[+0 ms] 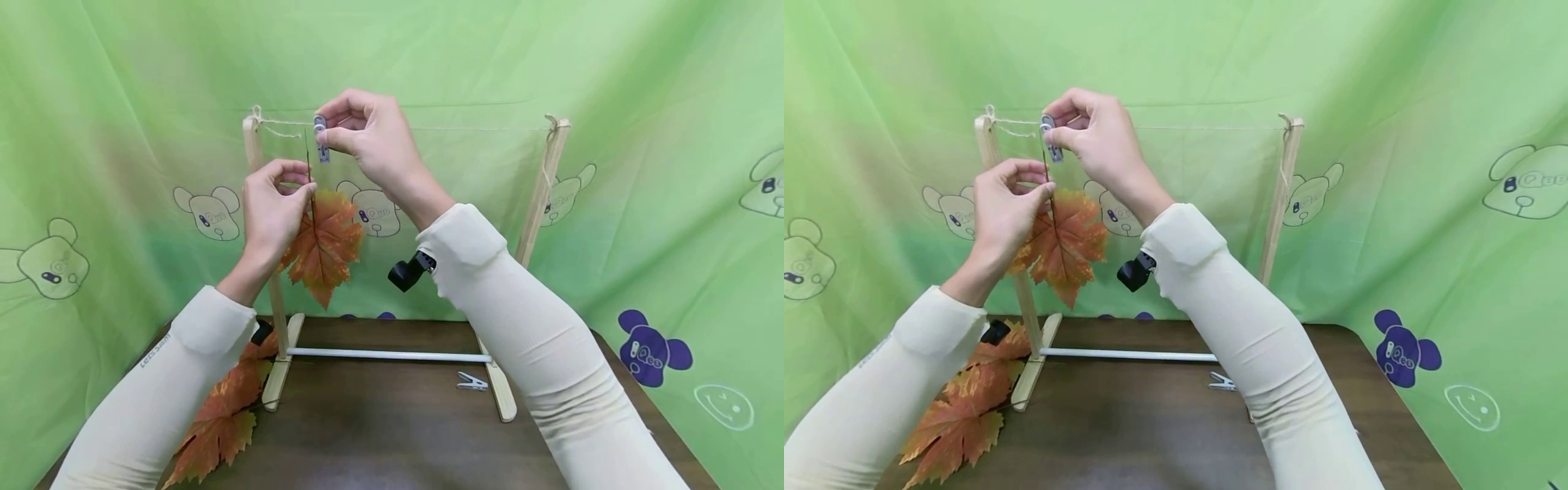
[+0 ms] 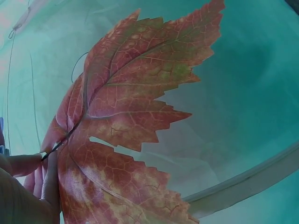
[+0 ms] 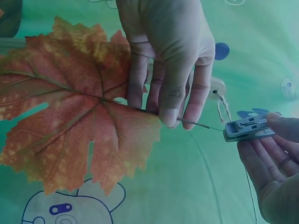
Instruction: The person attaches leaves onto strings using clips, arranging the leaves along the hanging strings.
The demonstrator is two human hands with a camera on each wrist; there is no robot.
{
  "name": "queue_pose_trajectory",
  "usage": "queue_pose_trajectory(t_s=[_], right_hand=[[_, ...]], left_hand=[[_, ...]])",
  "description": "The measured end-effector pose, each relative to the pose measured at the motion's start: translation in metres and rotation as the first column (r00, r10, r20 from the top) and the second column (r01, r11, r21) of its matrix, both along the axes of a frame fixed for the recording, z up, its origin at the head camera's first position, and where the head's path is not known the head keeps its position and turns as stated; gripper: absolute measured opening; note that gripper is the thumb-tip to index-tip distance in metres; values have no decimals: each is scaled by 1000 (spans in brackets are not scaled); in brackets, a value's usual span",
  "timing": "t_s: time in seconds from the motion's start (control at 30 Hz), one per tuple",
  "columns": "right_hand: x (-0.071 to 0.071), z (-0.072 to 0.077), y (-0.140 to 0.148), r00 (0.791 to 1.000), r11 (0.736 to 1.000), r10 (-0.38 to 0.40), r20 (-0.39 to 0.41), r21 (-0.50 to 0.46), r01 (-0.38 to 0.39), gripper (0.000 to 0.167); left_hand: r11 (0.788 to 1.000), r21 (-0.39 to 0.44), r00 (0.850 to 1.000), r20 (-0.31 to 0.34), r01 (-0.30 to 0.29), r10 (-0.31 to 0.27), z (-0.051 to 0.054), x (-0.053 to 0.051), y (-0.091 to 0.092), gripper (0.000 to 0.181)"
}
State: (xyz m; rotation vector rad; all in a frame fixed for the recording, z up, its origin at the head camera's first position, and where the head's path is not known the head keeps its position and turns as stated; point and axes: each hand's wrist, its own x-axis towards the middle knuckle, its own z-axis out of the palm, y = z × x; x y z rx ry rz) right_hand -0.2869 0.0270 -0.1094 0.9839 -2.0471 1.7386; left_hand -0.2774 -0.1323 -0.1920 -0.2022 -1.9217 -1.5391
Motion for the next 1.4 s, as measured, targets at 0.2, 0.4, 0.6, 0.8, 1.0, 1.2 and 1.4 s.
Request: queue_pose_trajectory(t_s=[0.2, 0.4, 0.6, 0.8, 1.0, 1.2, 1.4], right_hand=[[-2, 2, -2, 1000, 1000, 6, 12, -22, -5, 16], [-3, 6, -4, 999, 999, 6, 41, -46, -5, 15], [-6, 7, -5, 998, 998, 7, 62, -70, -2, 15], [-10, 12, -6, 999, 996, -4, 45, -90, 8, 15], [-11, 18, -9, 999, 992, 8, 41, -127, -2, 16], [-12, 23, -14, 999, 990, -13, 37, -140, 18, 17], [-16, 29, -20, 999, 992, -33, 25, -122, 36, 15]], left_hand=[[1000, -21, 1000, 6, 3, -3, -1, 0, 1, 23], [999, -34, 1000, 9, 6, -6, -1, -1, 2, 23], [999, -21, 1000, 15, 27, -27, -2, -3, 3, 23], [999, -22, 1000, -2, 30, -30, 0, -6, 3, 23], [999, -44, 1000, 3, 23, -22, 1, -6, 4, 23], [998, -59, 1000, 4, 11, -11, 1, -6, 4, 24], [999, -47, 1000, 6, 21, -21, 1, -6, 5, 24]])
